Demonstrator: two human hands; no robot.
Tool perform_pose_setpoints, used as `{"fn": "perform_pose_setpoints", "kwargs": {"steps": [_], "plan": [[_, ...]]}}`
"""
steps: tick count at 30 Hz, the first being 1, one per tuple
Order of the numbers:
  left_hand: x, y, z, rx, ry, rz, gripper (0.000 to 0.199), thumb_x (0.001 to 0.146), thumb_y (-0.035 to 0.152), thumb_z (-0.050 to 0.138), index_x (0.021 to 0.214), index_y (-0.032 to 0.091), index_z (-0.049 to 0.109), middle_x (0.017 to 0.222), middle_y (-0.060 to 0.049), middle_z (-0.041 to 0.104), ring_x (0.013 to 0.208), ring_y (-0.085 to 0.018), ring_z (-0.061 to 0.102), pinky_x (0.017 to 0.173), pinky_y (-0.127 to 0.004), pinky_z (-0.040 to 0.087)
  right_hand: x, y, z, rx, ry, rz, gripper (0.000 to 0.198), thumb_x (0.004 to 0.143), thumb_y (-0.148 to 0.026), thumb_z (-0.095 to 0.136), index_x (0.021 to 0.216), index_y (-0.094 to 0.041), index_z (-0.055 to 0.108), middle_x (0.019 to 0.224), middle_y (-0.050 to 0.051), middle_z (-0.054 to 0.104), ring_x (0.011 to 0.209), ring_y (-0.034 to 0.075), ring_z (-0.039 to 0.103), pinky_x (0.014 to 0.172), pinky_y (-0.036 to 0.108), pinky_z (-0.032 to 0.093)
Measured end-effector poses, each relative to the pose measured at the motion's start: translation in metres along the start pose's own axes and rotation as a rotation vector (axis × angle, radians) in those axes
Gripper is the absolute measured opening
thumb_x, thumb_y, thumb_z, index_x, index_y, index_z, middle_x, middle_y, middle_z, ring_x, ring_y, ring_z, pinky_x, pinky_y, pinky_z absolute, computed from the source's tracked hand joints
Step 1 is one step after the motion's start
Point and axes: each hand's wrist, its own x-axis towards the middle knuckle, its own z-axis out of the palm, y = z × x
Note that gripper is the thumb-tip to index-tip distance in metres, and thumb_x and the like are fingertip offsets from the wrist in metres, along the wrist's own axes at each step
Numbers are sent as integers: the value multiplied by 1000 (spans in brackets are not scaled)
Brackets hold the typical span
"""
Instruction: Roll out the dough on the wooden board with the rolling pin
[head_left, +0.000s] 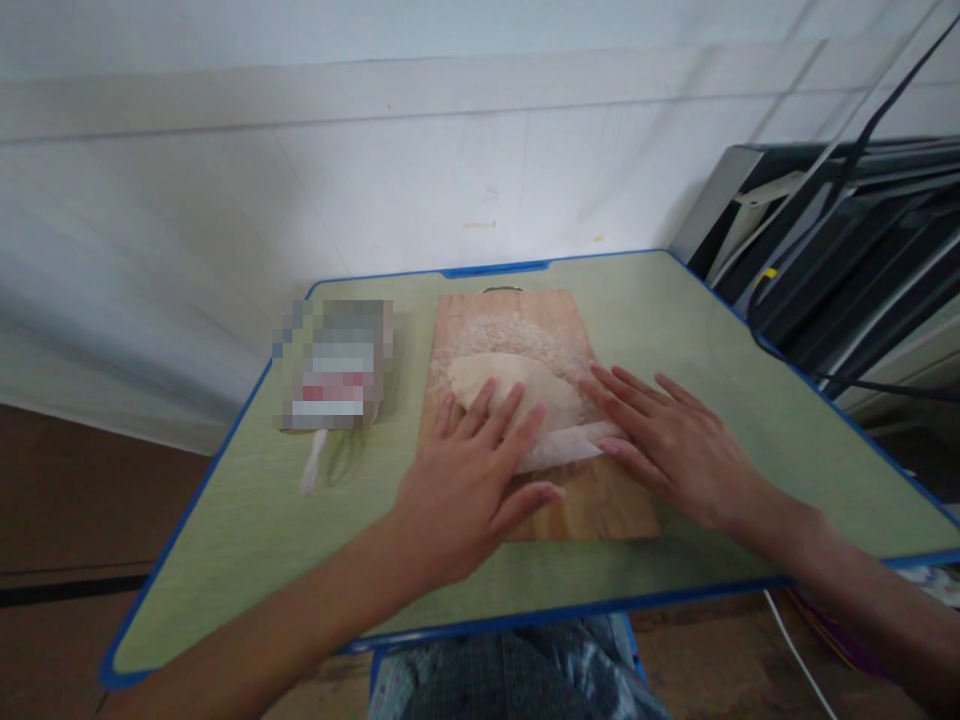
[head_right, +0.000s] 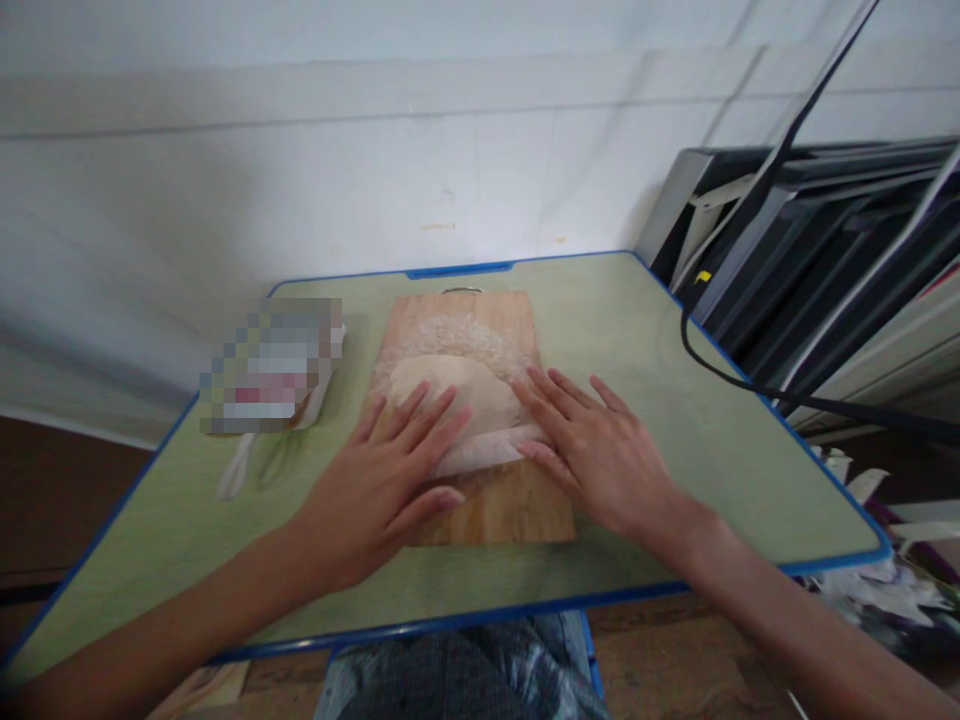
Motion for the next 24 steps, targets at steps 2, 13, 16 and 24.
{"fn": "perform_pose_setpoints", "kwargs": {"steps": [2, 13, 16, 24], "plan": [[17, -10, 0, 46, 41, -73, 66, 92, 60, 21, 143, 19, 30, 153, -12, 24, 142, -30, 14, 112, -57, 13, 14, 4, 1, 12, -33, 28, 51, 97, -43, 24, 140, -21, 40, 144, 10, 41, 132, 24, 38, 103, 52, 35], [-3, 0, 0, 2, 1, 14, 69, 90, 65, 20, 143, 22, 31, 153, -10, 24, 142, -31, 14, 111, -58, 16, 3, -1, 0, -23, 20, -8, 52, 96, -44, 25, 139, -19, 41, 142, 10, 44, 130, 24, 41, 103, 51, 35], [15, -11, 0, 36, 35, -73, 65, 93, 59, 21, 144, 19, 29, 153, -12, 23, 142, -31, 13, 112, -58, 13, 16, 2, 1, -22, -16, 24, 52, 97, -43, 21, 139, -18, 40, 143, 10, 43, 131, 23, 39, 103, 49, 36], [18, -13, 1, 44, 6, -113, 70, 92, 62, 18, 145, 18, 26, 153, -15, 21, 142, -32, 12, 110, -58, 16, 26, 4, 4, -53, 2, 35, 52, 98, -40, 19, 138, -17, 43, 142, 12, 43, 131, 25, 39, 104, 51, 34]]}}
